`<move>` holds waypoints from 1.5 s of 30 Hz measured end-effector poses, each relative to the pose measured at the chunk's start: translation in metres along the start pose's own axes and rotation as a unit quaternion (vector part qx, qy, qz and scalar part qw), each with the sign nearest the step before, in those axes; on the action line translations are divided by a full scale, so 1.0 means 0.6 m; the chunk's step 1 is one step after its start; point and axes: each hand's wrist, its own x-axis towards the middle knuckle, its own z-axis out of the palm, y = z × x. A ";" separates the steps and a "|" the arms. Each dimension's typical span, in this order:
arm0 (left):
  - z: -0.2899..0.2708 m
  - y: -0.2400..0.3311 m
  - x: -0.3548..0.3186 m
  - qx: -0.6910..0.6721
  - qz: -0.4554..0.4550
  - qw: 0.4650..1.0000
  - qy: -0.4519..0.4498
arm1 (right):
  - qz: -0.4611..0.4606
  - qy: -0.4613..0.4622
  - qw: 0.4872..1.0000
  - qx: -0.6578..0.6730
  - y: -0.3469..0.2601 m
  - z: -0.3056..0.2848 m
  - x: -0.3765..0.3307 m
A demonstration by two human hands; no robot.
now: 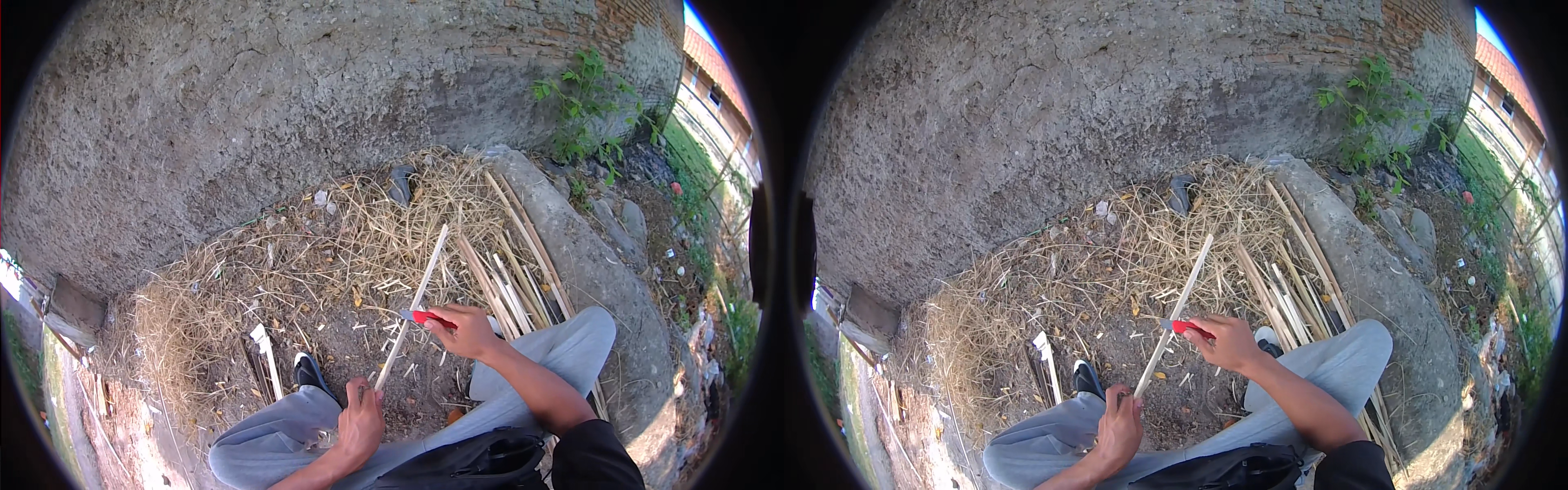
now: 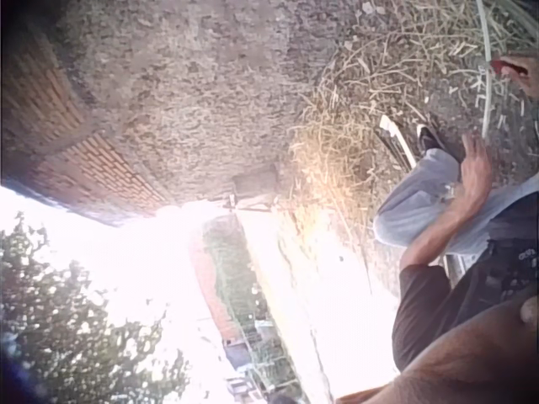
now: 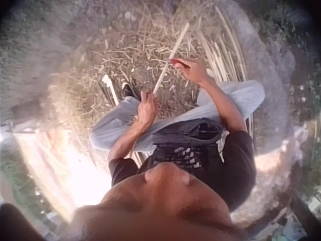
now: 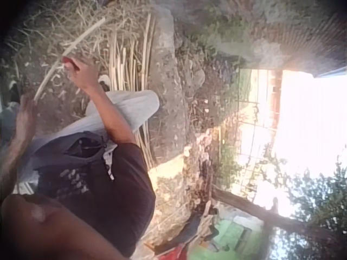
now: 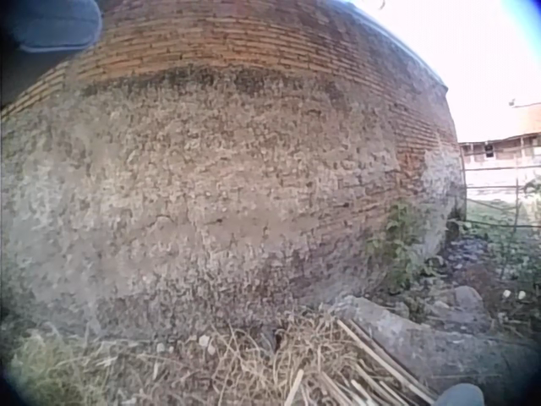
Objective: The person holds a bamboo strip and shaves along its surface using a utility knife.
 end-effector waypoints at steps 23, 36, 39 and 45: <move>0.003 -0.004 0.008 -0.014 -0.026 0.999 0.011 | -0.045 -0.034 0.998 0.036 -0.076 0.067 -0.065; 0.006 -0.017 0.019 -0.089 0.065 0.992 0.064 | -0.108 0.011 0.989 -0.097 -0.073 0.057 -0.054; 0.013 -0.017 0.018 -0.089 0.075 0.990 0.077 | -0.108 0.013 0.988 -0.109 -0.068 0.053 -0.046; 0.007 -0.005 0.021 -0.099 0.067 0.990 0.072 | -0.097 0.027 0.987 -0.125 -0.063 0.047 -0.035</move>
